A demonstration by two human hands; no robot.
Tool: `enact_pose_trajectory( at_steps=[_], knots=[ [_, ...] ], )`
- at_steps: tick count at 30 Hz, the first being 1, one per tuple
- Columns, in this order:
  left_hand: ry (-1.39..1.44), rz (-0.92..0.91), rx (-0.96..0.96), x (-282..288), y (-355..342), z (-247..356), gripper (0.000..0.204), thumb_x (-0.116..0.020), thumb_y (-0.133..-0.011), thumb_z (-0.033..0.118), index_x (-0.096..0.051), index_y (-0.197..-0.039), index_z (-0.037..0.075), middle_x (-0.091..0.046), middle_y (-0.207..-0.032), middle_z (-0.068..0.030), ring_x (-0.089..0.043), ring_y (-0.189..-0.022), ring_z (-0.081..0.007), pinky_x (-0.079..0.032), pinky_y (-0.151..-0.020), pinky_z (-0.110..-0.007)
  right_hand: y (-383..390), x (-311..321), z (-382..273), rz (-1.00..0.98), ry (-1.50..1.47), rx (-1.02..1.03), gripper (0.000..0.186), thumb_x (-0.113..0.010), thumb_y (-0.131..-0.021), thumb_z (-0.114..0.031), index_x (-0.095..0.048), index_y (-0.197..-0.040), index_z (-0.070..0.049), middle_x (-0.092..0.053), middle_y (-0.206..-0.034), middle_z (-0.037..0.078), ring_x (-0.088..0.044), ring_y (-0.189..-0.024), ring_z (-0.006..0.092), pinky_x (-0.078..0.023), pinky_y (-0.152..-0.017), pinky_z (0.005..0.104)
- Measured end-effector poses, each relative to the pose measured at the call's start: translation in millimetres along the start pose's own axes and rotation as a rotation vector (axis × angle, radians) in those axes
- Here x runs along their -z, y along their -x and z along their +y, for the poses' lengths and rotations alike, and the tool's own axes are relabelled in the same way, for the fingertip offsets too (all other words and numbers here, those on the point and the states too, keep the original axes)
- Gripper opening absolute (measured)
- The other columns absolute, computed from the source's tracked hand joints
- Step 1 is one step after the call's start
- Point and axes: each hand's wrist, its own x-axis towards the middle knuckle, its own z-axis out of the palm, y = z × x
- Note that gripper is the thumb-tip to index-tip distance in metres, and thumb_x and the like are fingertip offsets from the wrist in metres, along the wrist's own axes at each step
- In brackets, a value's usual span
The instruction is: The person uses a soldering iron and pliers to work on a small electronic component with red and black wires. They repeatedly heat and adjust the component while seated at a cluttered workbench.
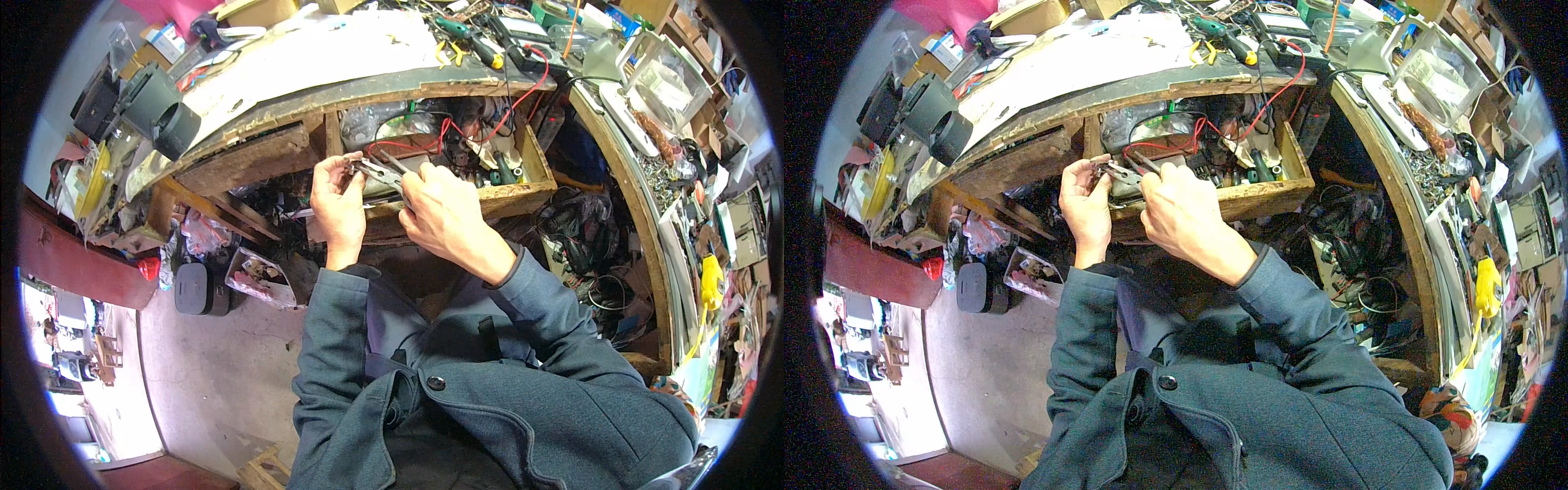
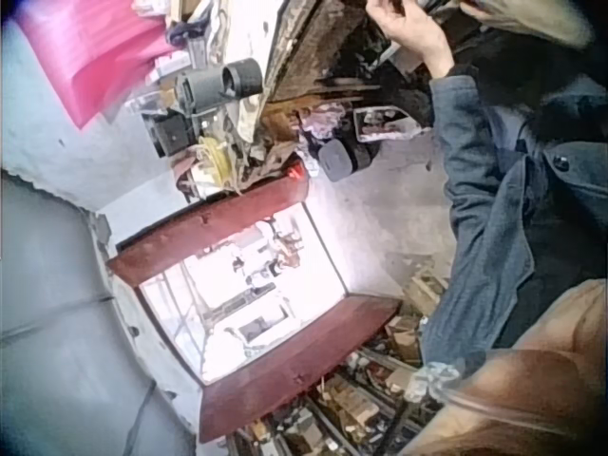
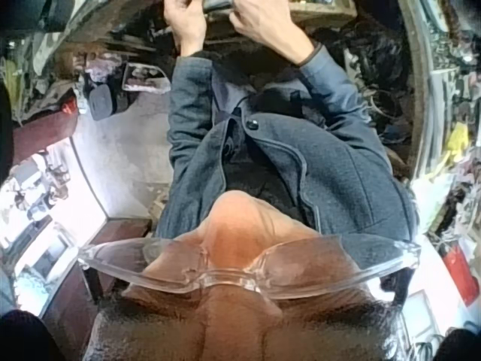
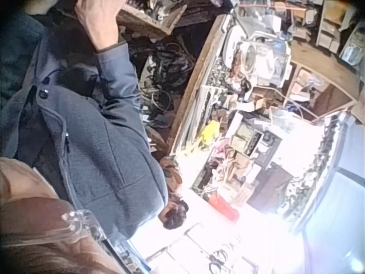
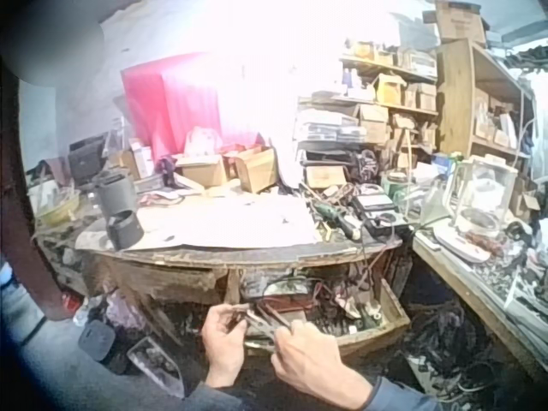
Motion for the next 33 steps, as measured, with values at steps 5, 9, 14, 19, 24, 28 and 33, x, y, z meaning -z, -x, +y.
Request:
enact_pose_trajectory(
  at_steps=[5,9,14,19,24,28,33],
  knots=[
    [0.009,0.003,0.010,-0.2,-0.4,2.0,0.030,-0.062,-0.088,-0.016,-0.054,-0.111,0.001,-0.069,-0.114,-0.0144,-0.067,-0.104,-0.0171,-0.054,-0.091,-0.028,-0.8,-0.6,-0.6,-0.013,0.013,0.004,0.019,-0.068,-0.079,-0.017,-0.057,-0.087,-0.004,-0.059,-0.086,0.016,-0.064,-0.077,0.0313,-0.054,-0.059,0.0427],
    [0.038,0.009,0.026,-0.3,-0.2,1.4,0.030,-0.062,-0.087,-0.017,-0.054,-0.110,0.001,-0.070,-0.114,-0.0145,-0.067,-0.103,-0.0170,-0.054,-0.090,-0.027,-1.2,-1.1,-1.3,-0.034,0.037,-0.014,0.019,-0.069,-0.079,-0.017,-0.058,-0.087,-0.003,-0.061,-0.086,0.017,-0.066,-0.076,0.0317,-0.055,-0.060,0.0429],
    [0.041,0.010,0.032,0.4,-0.5,2.3,0.030,-0.062,-0.088,-0.017,-0.054,-0.110,0.001,-0.070,-0.114,-0.0149,-0.067,-0.102,-0.0170,-0.054,-0.090,-0.027,-1.1,-3.8,-1.0,-0.037,0.005,-0.030,0.021,-0.069,-0.078,-0.017,-0.055,-0.086,-0.003,-0.058,-0.084,0.016,-0.063,-0.075,0.0332,-0.053,-0.062,0.0443],
    [0.046,0.015,0.038,0.0,-0.7,4.0,0.029,-0.061,-0.087,-0.017,-0.054,-0.109,0.001,-0.070,-0.113,-0.0152,-0.067,-0.102,-0.0173,-0.055,-0.090,-0.028,-0.8,-4.8,-2.0,-0.037,-0.007,-0.039,0.022,-0.069,-0.077,-0.016,-0.053,-0.085,-0.003,-0.057,-0.083,0.016,-0.062,-0.073,0.0340,-0.051,-0.062,0.0448],
    [0.057,0.011,0.046,-0.4,-0.7,4.1,0.029,-0.062,-0.087,-0.017,-0.055,-0.108,0.001,-0.070,-0.113,-0.0152,-0.067,-0.102,-0.0175,-0.055,-0.090,-0.028,-0.8,-7.1,-1.2,-0.064,0.000,-0.052,0.022,-0.069,-0.077,-0.015,-0.053,-0.085,-0.003,-0.057,-0.083,0.015,-0.062,-0.074,0.0333,-0.052,-0.062,0.0443],
    [0.042,0.024,0.029,-0.7,0.0,6.4,0.028,-0.062,-0.087,-0.017,-0.055,-0.108,0.000,-0.070,-0.112,-0.0152,-0.067,-0.102,-0.0174,-0.055,-0.089,-0.028,0.1,-6.1,-1.5,-0.047,-0.009,-0.028,0.022,-0.069,-0.077,-0.015,-0.053,-0.087,-0.003,-0.057,-0.083,0.015,-0.063,-0.074,0.0327,-0.052,-0.062,0.0441],
    [0.057,0.019,0.035,-0.8,-0.6,6.2,0.027,-0.063,-0.088,-0.016,-0.055,-0.108,0.000,-0.070,-0.112,-0.0150,-0.067,-0.102,-0.0175,-0.055,-0.089,-0.028,-1.7,-4.6,-1.5,-0.082,0.013,-0.039,0.019,-0.068,-0.081,-0.017,-0.059,-0.088,-0.002,-0.064,-0.085,0.018,-0.067,-0.074,0.0325,-0.056,-0.061,0.0438]
  ],
)
